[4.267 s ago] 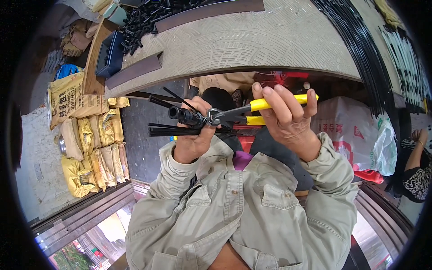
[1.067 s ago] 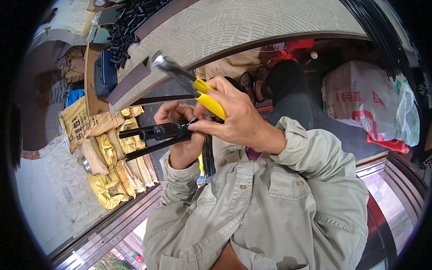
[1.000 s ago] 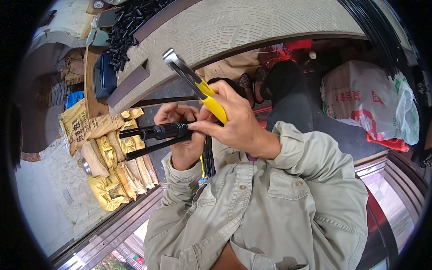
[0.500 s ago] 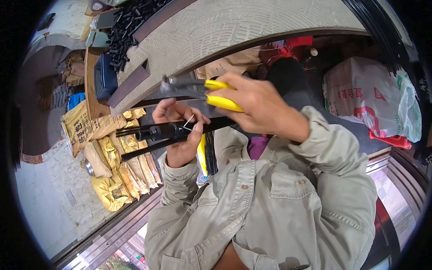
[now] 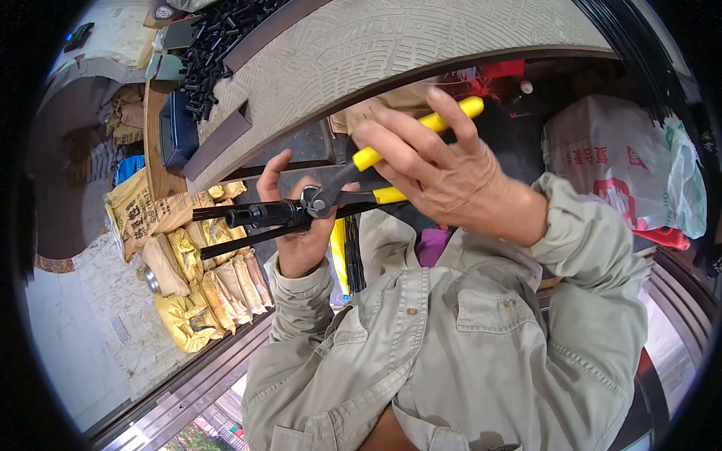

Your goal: Assembling black wire bundles into connector housings using pliers and manual dexterity.

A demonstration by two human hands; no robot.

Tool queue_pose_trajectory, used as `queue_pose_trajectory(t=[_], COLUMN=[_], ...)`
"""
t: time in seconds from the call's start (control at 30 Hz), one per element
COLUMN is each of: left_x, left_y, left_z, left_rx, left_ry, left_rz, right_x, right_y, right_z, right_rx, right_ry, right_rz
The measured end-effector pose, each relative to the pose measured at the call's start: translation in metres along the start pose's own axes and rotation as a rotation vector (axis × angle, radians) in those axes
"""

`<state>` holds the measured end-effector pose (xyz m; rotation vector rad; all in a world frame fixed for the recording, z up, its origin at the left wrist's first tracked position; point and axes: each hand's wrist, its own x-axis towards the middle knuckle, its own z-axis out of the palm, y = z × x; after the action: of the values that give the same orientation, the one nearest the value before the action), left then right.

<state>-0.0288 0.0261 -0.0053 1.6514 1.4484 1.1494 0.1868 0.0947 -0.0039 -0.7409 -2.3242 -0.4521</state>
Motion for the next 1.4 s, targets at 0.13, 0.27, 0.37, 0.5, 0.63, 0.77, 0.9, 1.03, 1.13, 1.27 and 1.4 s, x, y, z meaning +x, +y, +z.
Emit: queue_pose_trajectory(t=[0.13,0.27,0.37,0.5,0.63,0.77,0.9,1.03,1.13,1.27,1.4], left_x=[0.001,0.008,0.01,0.002,-0.001,0.01,0.002,-0.003,-0.005,-0.008,-0.012], left_y=[0.005,0.019,-0.002,0.002,0.015,0.01,0.007,0.011,0.011,0.006,-0.005], left_z=[0.005,-0.003,-0.013,-0.002,0.009,-0.006,0.001,0.016,0.012,0.008,0.009], left_rx=[0.02,-0.419,-0.393,-0.458,-0.564,-0.515,-0.442,-0.431,-0.47,-0.46,-0.468], left_ry=[0.028,-0.19,-0.412,-0.233,-0.043,-0.423,-0.202,-0.058,-0.02,0.005,0.077], left_rz=[0.048,-0.095,0.181,0.065,0.016,0.012,0.087,0.075,0.013,-0.026,0.008], right_x=[-0.007,0.006,0.008,0.016,-0.001,0.002,0.005,-0.003,0.015,0.021,-0.001], right_y=[0.002,0.044,0.052,0.049,0.023,0.049,0.05,0.024,0.026,0.026,0.001], right_z=[-0.014,-0.04,-0.032,-0.042,-0.059,-0.051,-0.055,-0.05,-0.048,-0.047,-0.024], right_rx=[0.283,1.11,2.175,1.799,0.69,1.789,1.37,0.601,0.491,0.472,0.545], right_ry=[-0.193,-0.694,-1.402,-1.132,-0.45,-1.292,-0.756,-0.545,-0.375,-0.435,-0.335], right_rz=[0.058,0.056,0.624,0.409,0.138,0.42,0.273,0.047,0.017,-0.01,0.096])
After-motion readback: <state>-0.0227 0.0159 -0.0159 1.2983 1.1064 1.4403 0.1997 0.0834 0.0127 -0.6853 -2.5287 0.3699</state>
